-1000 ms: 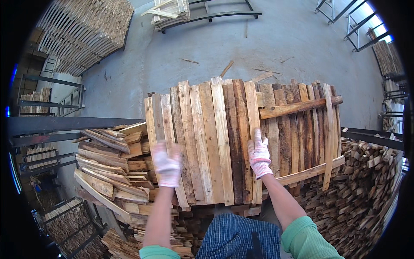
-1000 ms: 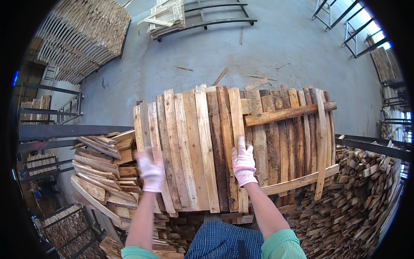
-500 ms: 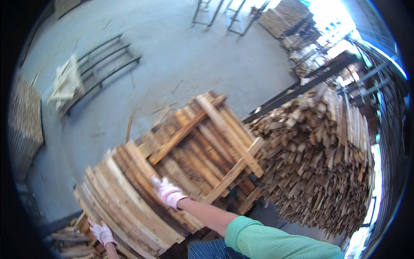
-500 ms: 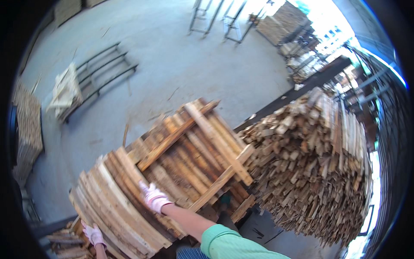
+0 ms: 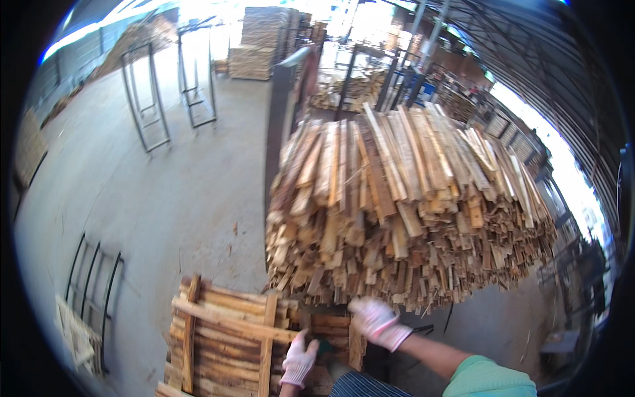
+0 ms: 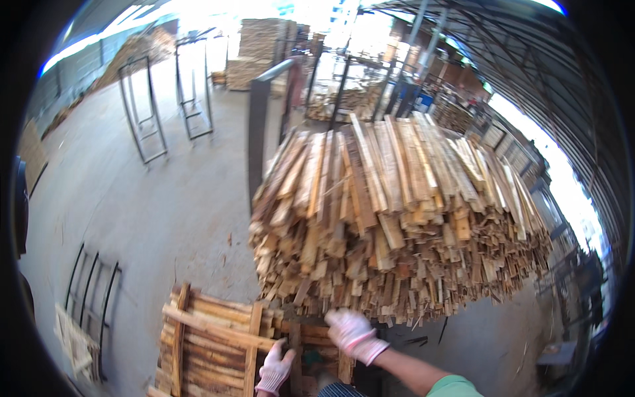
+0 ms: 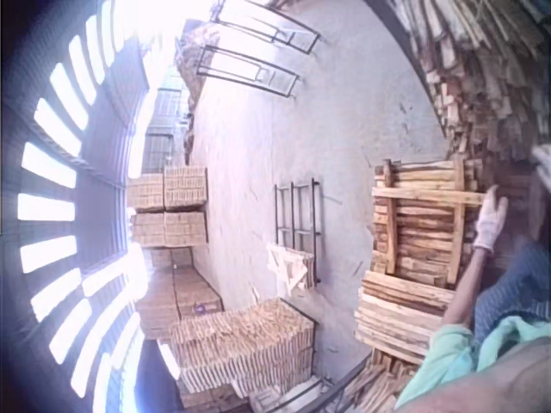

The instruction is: The person sorts and stacks thin wood planks by hand, moving groups of them from one pile to another and aligning them onto a base frame.

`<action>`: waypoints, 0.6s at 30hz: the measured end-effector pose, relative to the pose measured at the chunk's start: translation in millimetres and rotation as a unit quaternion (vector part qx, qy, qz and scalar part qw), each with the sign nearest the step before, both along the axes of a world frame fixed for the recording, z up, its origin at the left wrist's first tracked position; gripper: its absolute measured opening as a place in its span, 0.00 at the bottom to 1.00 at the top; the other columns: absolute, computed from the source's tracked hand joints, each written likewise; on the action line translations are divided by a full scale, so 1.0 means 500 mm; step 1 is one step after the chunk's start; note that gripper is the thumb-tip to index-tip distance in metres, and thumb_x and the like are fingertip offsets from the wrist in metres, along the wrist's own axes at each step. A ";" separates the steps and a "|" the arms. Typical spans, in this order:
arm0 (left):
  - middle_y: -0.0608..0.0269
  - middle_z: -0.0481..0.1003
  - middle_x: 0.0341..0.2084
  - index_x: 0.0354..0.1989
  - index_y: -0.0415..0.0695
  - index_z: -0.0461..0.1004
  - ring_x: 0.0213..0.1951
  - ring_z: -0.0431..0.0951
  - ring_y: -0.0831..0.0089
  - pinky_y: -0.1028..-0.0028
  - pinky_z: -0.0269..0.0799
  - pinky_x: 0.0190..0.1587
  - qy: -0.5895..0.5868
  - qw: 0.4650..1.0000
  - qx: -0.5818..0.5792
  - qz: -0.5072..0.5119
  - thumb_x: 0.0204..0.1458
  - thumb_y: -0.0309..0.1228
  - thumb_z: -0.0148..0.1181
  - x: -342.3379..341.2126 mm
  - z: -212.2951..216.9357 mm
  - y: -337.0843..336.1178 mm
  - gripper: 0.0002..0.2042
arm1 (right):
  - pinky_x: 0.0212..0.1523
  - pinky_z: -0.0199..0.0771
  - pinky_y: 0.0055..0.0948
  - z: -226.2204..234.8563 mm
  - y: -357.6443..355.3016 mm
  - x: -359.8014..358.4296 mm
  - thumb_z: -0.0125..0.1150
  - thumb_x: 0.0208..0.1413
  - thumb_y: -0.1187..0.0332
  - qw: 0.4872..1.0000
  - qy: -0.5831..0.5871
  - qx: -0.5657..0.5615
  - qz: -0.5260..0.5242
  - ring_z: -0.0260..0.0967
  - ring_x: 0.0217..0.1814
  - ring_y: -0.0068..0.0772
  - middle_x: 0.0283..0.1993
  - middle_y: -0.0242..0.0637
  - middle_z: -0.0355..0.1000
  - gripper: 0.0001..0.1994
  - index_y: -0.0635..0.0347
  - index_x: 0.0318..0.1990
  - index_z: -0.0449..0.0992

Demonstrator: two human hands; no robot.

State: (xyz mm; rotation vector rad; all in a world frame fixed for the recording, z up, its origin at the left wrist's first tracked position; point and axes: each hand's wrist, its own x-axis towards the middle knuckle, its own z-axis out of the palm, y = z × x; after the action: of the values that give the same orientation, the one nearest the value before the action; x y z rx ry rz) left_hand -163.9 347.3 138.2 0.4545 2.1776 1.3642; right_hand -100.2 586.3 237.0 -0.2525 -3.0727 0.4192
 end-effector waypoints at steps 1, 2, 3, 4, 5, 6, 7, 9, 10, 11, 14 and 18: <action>0.45 0.76 0.49 0.59 0.40 0.69 0.51 0.77 0.53 0.63 0.72 0.56 0.066 0.995 0.070 0.012 0.57 0.35 0.62 -0.039 0.016 0.076 0.23 | 0.39 0.75 0.47 0.082 0.081 -0.025 0.55 0.52 0.68 0.991 0.119 0.057 -0.014 0.71 0.36 0.52 0.31 0.46 0.70 0.05 0.57 0.35 0.72; 0.41 0.73 0.52 0.60 0.39 0.67 0.53 0.75 0.48 0.60 0.71 0.56 0.093 0.989 0.113 -0.021 0.58 0.36 0.60 -0.087 0.105 0.159 0.24 | 0.43 0.74 0.47 0.142 0.169 -0.031 0.56 0.54 0.65 0.973 0.193 0.103 -0.069 0.70 0.40 0.49 0.36 0.46 0.70 0.10 0.58 0.42 0.72; 0.44 0.74 0.50 0.61 0.39 0.67 0.51 0.76 0.50 0.62 0.72 0.55 0.109 0.980 0.162 -0.027 0.58 0.32 0.61 -0.124 0.169 0.247 0.23 | 0.48 0.73 0.47 0.202 0.252 -0.042 0.58 0.56 0.62 0.946 0.265 0.140 -0.123 0.69 0.44 0.46 0.41 0.45 0.70 0.16 0.59 0.49 0.71; 0.45 0.74 0.50 0.61 0.40 0.67 0.49 0.77 0.52 0.64 0.73 0.53 0.102 0.978 0.177 -0.052 0.58 0.31 0.61 -0.152 0.231 0.335 0.22 | 0.55 0.69 0.47 0.255 0.346 -0.040 0.56 0.61 0.60 0.930 0.229 0.239 -0.160 0.65 0.52 0.47 0.47 0.46 0.67 0.18 0.58 0.55 0.69; 0.47 0.75 0.51 0.60 0.40 0.68 0.49 0.78 0.54 0.64 0.74 0.52 0.059 0.976 0.197 -0.068 0.59 0.32 0.60 -0.184 0.269 0.412 0.22 | 0.60 0.66 0.47 0.298 0.419 -0.062 0.54 0.64 0.57 0.930 0.204 0.211 -0.222 0.63 0.57 0.48 0.50 0.48 0.66 0.18 0.57 0.56 0.70; 0.48 0.75 0.51 0.62 0.41 0.66 0.50 0.78 0.55 0.64 0.73 0.54 0.004 0.972 0.214 -0.094 0.60 0.33 0.60 -0.191 0.348 0.493 0.23 | 0.61 0.65 0.49 0.347 0.487 -0.062 0.55 0.64 0.56 0.912 0.190 0.264 -0.249 0.62 0.60 0.49 0.55 0.50 0.66 0.22 0.56 0.60 0.68; 0.47 0.76 0.49 0.66 0.42 0.62 0.52 0.77 0.55 0.65 0.71 0.56 0.003 0.960 0.251 -0.123 0.61 0.36 0.59 -0.209 0.353 0.575 0.26 | 0.63 0.63 0.50 0.377 0.558 -0.070 0.56 0.63 0.56 0.903 0.198 0.242 -0.296 0.61 0.62 0.49 0.59 0.50 0.64 0.25 0.57 0.64 0.65; 0.40 0.68 0.58 0.71 0.43 0.54 0.58 0.72 0.52 0.60 0.68 0.60 0.040 0.982 0.093 -0.159 0.59 0.49 0.59 -0.201 0.423 0.730 0.37 | 0.68 0.56 0.52 0.340 0.700 -0.059 0.48 0.66 0.44 0.881 0.143 0.278 -0.354 0.56 0.67 0.54 0.63 0.55 0.59 0.34 0.56 0.71 0.57; 0.39 0.65 0.61 0.72 0.45 0.53 0.59 0.70 0.52 0.59 0.68 0.59 0.141 0.980 0.022 -0.141 0.58 0.53 0.58 -0.200 0.431 0.801 0.39 | 0.69 0.55 0.53 0.315 0.734 -0.078 0.46 0.65 0.41 0.883 0.131 0.270 -0.362 0.55 0.69 0.55 0.66 0.57 0.57 0.37 0.56 0.72 0.55; 0.37 0.61 0.63 0.73 0.45 0.50 0.61 0.67 0.46 0.56 0.66 0.61 0.123 0.984 -0.033 -0.125 0.56 0.57 0.58 -0.207 0.452 0.845 0.43 | 0.73 0.51 0.52 0.329 0.711 -0.108 0.41 0.65 0.37 0.910 0.094 0.165 -0.369 0.50 0.74 0.59 0.71 0.61 0.52 0.39 0.56 0.73 0.53; 0.32 0.61 0.61 0.75 0.45 0.45 0.62 0.63 0.35 0.48 0.67 0.60 0.146 0.967 -0.183 -0.097 0.53 0.62 0.57 -0.200 0.518 0.935 0.49 | 0.72 0.50 0.59 0.270 0.681 -0.147 0.37 0.64 0.34 0.905 0.077 0.200 -0.368 0.48 0.75 0.62 0.72 0.55 0.53 0.43 0.58 0.75 0.49; 0.36 0.67 0.52 0.73 0.40 0.48 0.53 0.70 0.45 0.50 0.73 0.51 0.315 0.904 -0.189 -0.220 0.56 0.59 0.54 -0.221 0.485 0.929 0.45 | 0.71 0.45 0.68 0.303 0.642 -0.162 0.47 0.58 0.31 0.904 0.043 0.153 -0.396 0.45 0.76 0.69 0.73 0.53 0.54 0.47 0.56 0.75 0.47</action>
State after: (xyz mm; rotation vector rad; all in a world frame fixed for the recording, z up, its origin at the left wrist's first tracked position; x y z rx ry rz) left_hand -274.3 811.8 380.9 1.2755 2.5279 0.5622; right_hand -181.1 907.4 388.4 -1.3333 -2.5716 -0.0932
